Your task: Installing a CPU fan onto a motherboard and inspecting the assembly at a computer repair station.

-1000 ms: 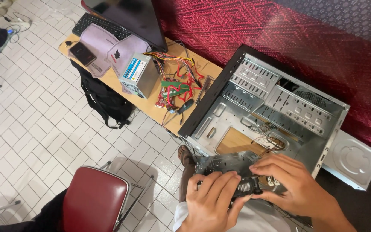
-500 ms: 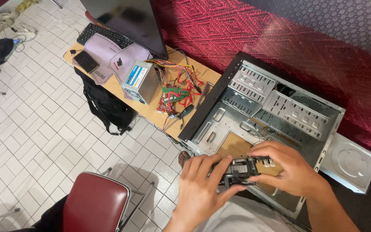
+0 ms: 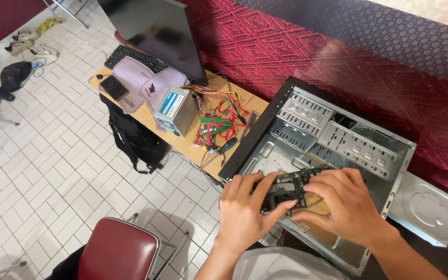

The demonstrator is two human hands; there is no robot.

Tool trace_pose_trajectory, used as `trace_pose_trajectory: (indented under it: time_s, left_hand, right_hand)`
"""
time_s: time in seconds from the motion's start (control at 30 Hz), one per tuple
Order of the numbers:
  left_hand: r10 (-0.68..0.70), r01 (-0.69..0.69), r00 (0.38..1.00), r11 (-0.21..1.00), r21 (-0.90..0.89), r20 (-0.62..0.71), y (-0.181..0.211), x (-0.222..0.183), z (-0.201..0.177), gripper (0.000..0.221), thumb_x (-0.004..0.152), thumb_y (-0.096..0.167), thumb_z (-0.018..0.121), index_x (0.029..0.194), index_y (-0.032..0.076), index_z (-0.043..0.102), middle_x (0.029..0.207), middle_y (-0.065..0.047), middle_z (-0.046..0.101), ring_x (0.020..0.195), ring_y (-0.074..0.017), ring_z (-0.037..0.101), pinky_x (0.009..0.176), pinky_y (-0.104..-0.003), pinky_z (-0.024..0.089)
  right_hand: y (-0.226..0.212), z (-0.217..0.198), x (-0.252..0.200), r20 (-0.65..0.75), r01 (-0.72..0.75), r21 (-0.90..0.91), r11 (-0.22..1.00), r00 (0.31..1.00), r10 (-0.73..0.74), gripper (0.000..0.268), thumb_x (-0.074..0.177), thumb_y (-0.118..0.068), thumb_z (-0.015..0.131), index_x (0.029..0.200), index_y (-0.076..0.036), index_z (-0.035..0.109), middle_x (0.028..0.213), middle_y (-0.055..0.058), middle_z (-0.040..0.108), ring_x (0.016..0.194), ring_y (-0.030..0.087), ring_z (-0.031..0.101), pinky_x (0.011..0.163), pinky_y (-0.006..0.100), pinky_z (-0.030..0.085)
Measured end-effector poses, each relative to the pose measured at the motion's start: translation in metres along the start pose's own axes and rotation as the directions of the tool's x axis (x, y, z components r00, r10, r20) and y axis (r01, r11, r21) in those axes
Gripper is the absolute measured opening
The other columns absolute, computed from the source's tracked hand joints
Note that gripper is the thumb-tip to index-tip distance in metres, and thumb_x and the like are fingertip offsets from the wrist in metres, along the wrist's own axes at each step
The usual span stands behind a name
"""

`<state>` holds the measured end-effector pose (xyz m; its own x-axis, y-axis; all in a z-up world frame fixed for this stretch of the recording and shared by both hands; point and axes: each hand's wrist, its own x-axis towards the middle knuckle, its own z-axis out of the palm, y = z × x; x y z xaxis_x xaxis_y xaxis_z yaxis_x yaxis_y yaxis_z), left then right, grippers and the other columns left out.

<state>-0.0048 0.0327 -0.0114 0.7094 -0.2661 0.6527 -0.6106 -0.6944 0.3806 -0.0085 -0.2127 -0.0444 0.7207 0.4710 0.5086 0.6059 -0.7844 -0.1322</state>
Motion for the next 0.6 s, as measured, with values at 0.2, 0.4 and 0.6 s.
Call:
trace_pose_trajectory:
  time_s: [0.2,0.4,0.6]
  left_hand:
    - [-0.036,0.037,0.998,0.999,0.021,-0.058,0.001,0.004,0.009,0.035,0.097,0.041,0.068,0.114,0.011,0.073,0.099,-0.008,0.067,0.080,-0.0272,0.060,0.066,-0.039,0.050]
    - [-0.047,0.049,0.995,0.999,0.023,-0.086,-0.002,0.004,0.014,0.036,0.095,0.042,0.070,0.111,0.011,0.074,0.097,-0.007,0.067,0.079,-0.0263,0.060,0.064,-0.038,0.049]
    - [-0.054,0.054,0.989,0.999,0.002,-0.135,-0.011,0.005,0.016,0.037,0.091,0.043,0.075,0.109,0.011,0.074,0.094,-0.006,0.068,0.076,-0.0250,0.061,0.065,-0.038,0.051]
  right_hand:
    - [-0.008,-0.005,0.009,0.153,0.052,-0.155,0.987,0.988,-0.028,0.074,0.074,-0.073,0.079,0.113,-0.012,0.062,0.107,0.003,0.067,0.098,0.022,0.063,0.080,0.037,0.040]
    - [-0.013,-0.005,0.015,0.051,0.023,-0.087,0.996,0.999,-0.018,0.055,0.081,-0.054,0.081,0.110,-0.010,0.064,0.102,0.003,0.070,0.093,0.020,0.064,0.078,0.036,0.040]
    - [-0.006,0.024,0.018,-0.029,-0.368,0.576,0.730,0.883,0.468,0.131,0.046,-0.045,0.091,0.152,0.003,0.030,0.158,0.020,0.039,0.141,0.034,0.048,0.112,0.046,0.046]
